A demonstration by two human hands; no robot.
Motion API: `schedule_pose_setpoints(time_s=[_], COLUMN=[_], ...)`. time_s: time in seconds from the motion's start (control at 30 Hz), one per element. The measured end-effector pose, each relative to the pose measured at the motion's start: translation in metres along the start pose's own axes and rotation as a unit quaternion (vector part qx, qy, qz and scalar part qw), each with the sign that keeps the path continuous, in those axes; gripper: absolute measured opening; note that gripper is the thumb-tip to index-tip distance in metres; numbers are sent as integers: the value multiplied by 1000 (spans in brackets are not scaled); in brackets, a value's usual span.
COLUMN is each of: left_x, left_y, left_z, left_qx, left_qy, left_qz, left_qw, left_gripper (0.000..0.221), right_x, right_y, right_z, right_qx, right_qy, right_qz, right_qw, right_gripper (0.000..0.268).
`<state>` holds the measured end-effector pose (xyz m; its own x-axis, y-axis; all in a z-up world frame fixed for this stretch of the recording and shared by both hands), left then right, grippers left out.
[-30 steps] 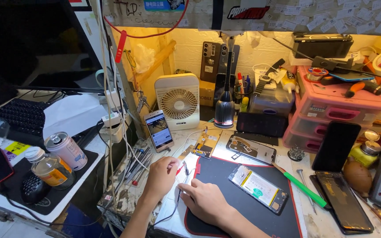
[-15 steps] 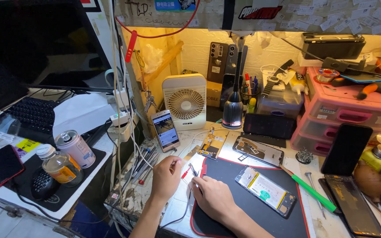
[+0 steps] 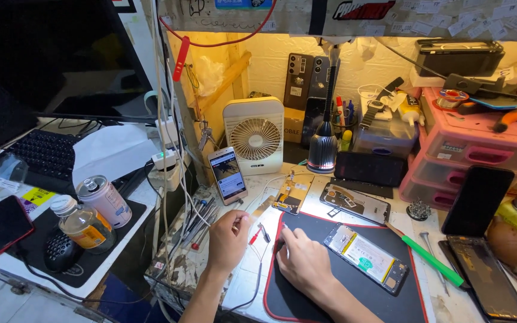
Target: Testing internal smartphone components using multimeter probes and verifying screen functionality.
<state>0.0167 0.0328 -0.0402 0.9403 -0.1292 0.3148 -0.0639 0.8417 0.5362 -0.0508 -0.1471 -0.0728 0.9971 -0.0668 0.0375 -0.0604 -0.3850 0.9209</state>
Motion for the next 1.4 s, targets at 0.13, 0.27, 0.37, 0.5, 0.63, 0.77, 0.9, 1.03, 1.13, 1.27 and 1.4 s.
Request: schedule_pose_setpoints(time_s=[0.13, 0.27, 0.37, 0.5, 0.63, 0.77, 0.9, 1.03, 1.13, 1.27, 1.4], left_x=[-1, -4, -9, -44, -107, -142, -152, -152, -152, -139, -118], left_y=[3, 13, 22, 53, 26, 4, -3, -8, -2, 16, 41], left_z=[1, 6, 6, 31, -11, -40, -38, -33, -27, -27, -3], left_qx=[-11, -81, -118, -76, 192, 203, 262, 340, 354, 311, 286], left_qy=[32, -2, -97, -159, 85, 117, 54, 66, 103, 115, 74], left_qz=[2, 107, 148, 105, -204, -160, -74, -49, -7, 43, 69], left_qw=[999, 991, 977, 979, 956, 959, 961, 937, 930, 943, 953], left_gripper=[17, 18, 20, 14, 38, 31, 16, 8, 8, 9, 5], right_x=[4, 1, -1, 0, 0, 1, -2, -2, -3, -2, -2], right_y=[14, 29, 32, 32, 31, 33, 34, 34, 36, 34, 33], right_z=[13, 14, 11, 12, 13, 10, 9, 10, 9, 10, 10], right_qx=[-27, 18, 18, 21, 15, 12, 14, 17, 20, 21, 21], right_qy=[-49, -103, -101, -99, -104, -93, -100, -103, -105, -104, -102], right_qz=[35, -1, -2, 7, -17, -10, -15, -22, -26, -29, -29], right_qw=[998, 994, 995, 995, 994, 996, 995, 994, 994, 994, 994], right_gripper=[21, 22, 23, 22, 21, 22, 23, 22, 22, 23, 23])
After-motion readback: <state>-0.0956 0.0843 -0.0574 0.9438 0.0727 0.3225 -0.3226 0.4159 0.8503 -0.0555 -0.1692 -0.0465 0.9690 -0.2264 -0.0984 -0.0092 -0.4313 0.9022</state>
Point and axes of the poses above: each hand's wrist, its own x-axis towards the middle knuckle, its own y-axis out of the back of the hand, z = x × y, the point moved 3 cm from there along x, towards the middle knuckle, and after that the axes turned 2 degrees about z, right-handed, at the moved point
